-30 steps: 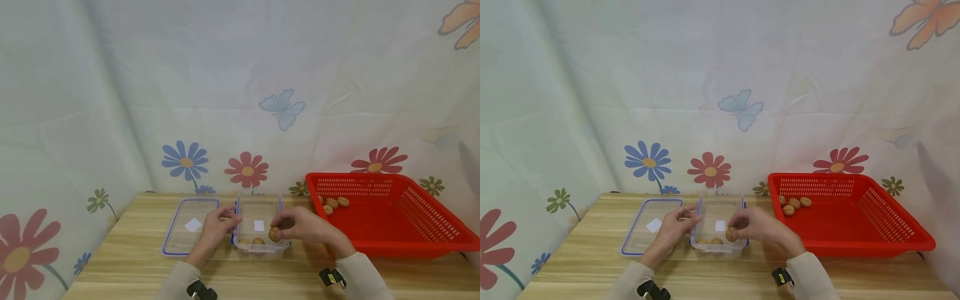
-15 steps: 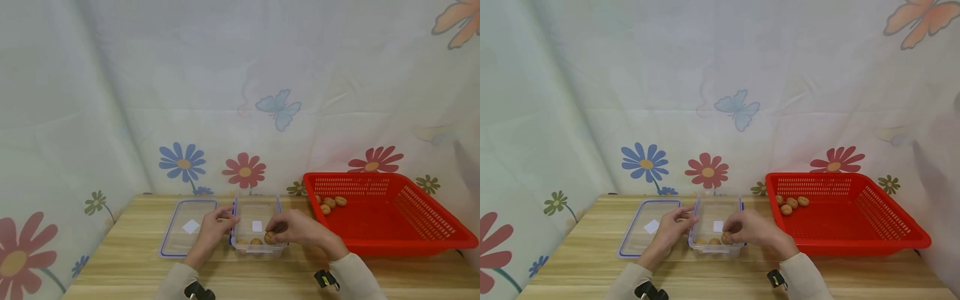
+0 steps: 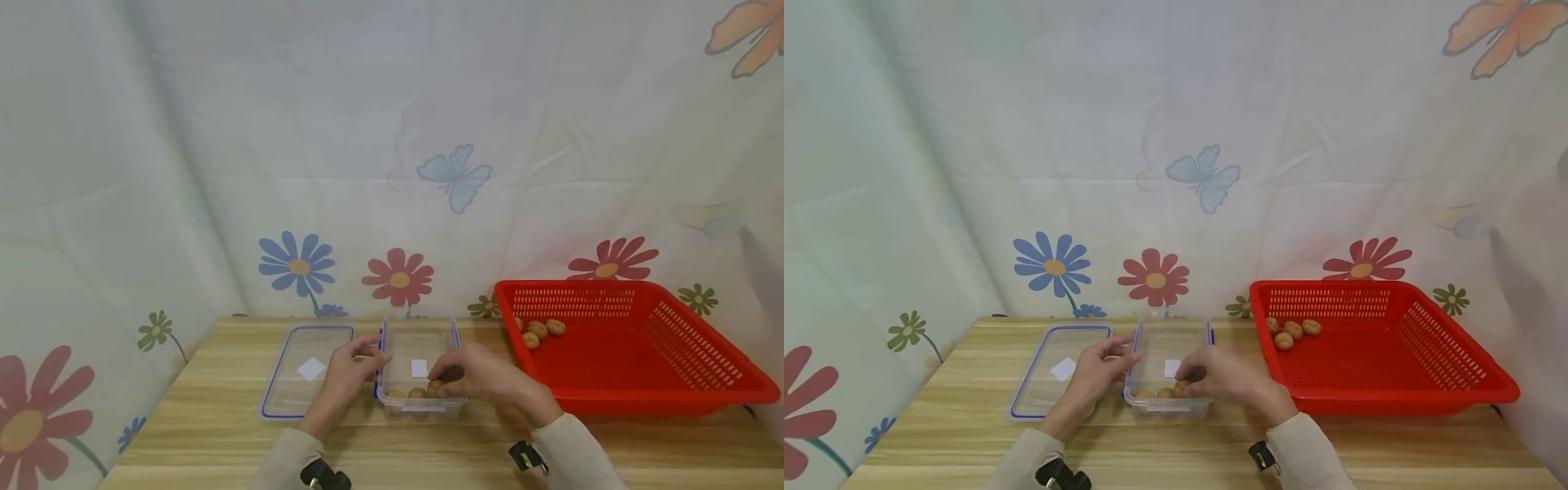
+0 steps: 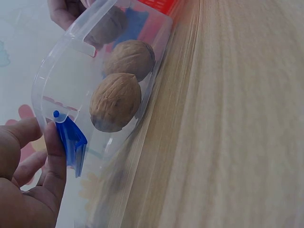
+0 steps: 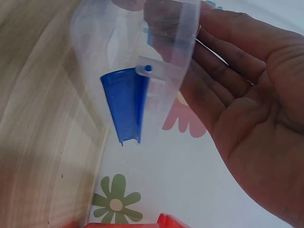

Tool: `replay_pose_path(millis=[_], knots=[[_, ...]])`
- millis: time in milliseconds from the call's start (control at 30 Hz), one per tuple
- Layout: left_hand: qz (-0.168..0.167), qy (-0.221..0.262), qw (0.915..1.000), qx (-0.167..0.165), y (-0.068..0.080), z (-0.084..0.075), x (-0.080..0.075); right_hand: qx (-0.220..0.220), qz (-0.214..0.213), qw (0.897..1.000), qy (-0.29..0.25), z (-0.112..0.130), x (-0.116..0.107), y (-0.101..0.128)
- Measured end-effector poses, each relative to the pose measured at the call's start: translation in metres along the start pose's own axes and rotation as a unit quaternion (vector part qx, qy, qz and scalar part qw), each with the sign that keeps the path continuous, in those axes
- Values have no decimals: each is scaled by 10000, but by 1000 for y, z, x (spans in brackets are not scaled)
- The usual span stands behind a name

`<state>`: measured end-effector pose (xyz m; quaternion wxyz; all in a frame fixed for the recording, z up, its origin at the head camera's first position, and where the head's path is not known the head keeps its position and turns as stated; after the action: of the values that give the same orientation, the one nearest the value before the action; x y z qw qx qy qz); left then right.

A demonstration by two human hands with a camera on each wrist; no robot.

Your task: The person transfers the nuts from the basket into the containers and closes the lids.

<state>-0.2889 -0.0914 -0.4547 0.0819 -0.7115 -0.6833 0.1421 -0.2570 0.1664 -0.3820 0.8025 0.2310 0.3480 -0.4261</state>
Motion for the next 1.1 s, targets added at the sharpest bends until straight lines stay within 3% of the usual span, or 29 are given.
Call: replay_pose_path(millis=[1100], knots=[[-11, -92, 10000, -9, 1, -1, 0, 22, 129, 9996, 256, -3, 7, -4]])
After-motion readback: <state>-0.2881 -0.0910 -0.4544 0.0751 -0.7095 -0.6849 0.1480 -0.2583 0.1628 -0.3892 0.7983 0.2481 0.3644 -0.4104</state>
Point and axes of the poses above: each hand's wrist, its own y-axis away from the middle knuckle, its own x-axis out of the palm, z = x × y, the point moved 1 cm from there along -y, towards the middle knuckle, and after that the axes turned 11 degrees about x, right-handed, at the moved point
